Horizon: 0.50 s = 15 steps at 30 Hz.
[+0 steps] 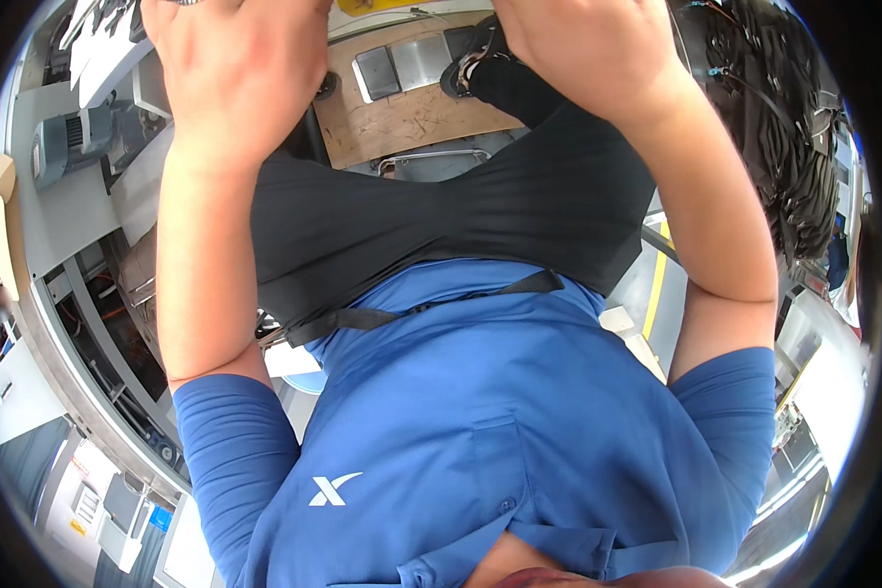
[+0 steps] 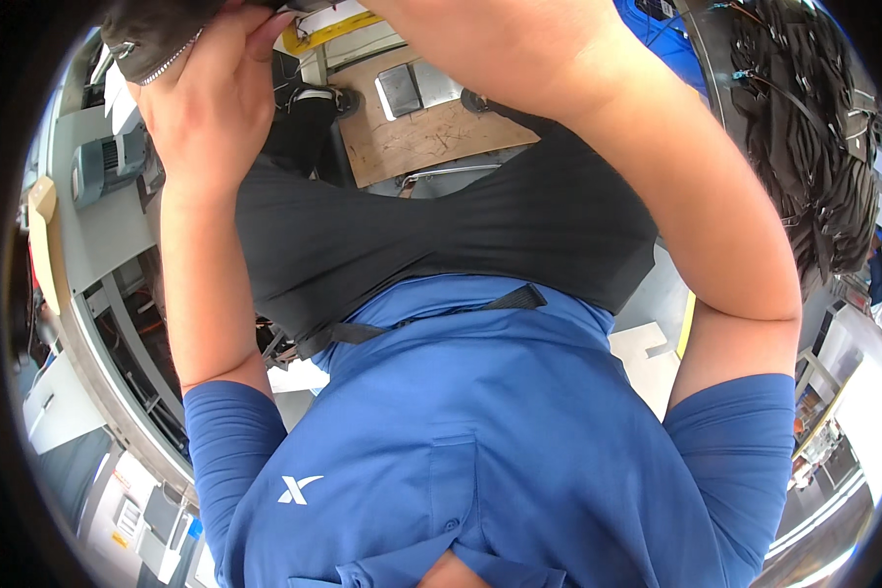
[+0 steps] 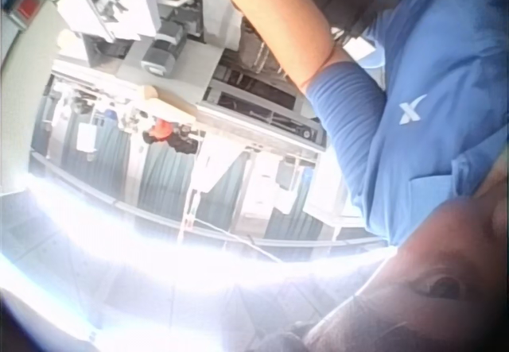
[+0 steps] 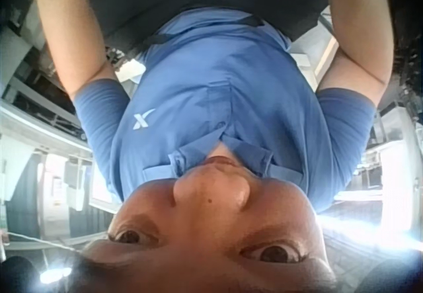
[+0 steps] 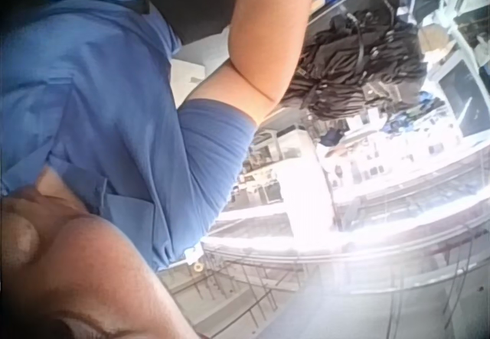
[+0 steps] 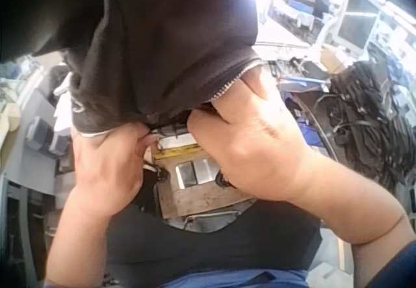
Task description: Sewing and assembling components of a leather bag using an industrial sewing machine.
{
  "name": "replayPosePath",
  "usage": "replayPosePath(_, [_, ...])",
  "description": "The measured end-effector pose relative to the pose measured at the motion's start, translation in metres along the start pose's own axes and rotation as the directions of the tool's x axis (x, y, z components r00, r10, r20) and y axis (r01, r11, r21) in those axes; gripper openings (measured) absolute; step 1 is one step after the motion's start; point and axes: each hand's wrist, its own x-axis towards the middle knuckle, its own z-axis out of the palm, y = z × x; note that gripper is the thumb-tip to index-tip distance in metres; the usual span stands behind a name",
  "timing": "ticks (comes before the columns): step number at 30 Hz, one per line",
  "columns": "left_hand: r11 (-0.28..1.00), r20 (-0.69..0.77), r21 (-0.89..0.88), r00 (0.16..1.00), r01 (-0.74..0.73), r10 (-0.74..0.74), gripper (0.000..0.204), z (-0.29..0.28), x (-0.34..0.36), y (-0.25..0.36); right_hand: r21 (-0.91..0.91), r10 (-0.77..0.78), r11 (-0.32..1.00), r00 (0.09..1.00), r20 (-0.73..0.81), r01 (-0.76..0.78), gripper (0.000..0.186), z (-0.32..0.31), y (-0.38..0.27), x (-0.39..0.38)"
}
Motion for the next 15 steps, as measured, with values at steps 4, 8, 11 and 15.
replayPosePath(4, [0.987, -0.062, -0.157, 0.998, -0.037, 0.027, 0.017, -0.002, 0.005, -0.003, 0.015, -0.012, 1.0, 0.998, -0.069, 0.013, 0.017, 0.01, 0.003, -0.006])
replayPosePath(8, [0.206, 0.234, -0.868, 0.738, 0.452, -0.633, 0.017, 0.006, -0.004, 0.011, 0.018, 0.005, 1.0, 0.989, -0.145, -0.002, 0.016, 0.007, -0.004, 0.004])
replayPosePath(11, [0.999, 0.104, 0.048, 0.995, -0.005, 0.0, 0.011, -0.011, 0.005, -0.002, -0.022, 0.027, 0.999, 0.996, -0.083, -0.029, 0.016, 0.011, 0.0, -0.005])
replayPosePath(15, [1.0, 0.107, 0.005, 0.994, 0.018, -0.018, 0.016, -0.007, 0.004, -0.004, -0.017, -0.076, 0.997, 0.984, -0.159, 0.074, 0.016, 0.013, 0.014, -0.002])
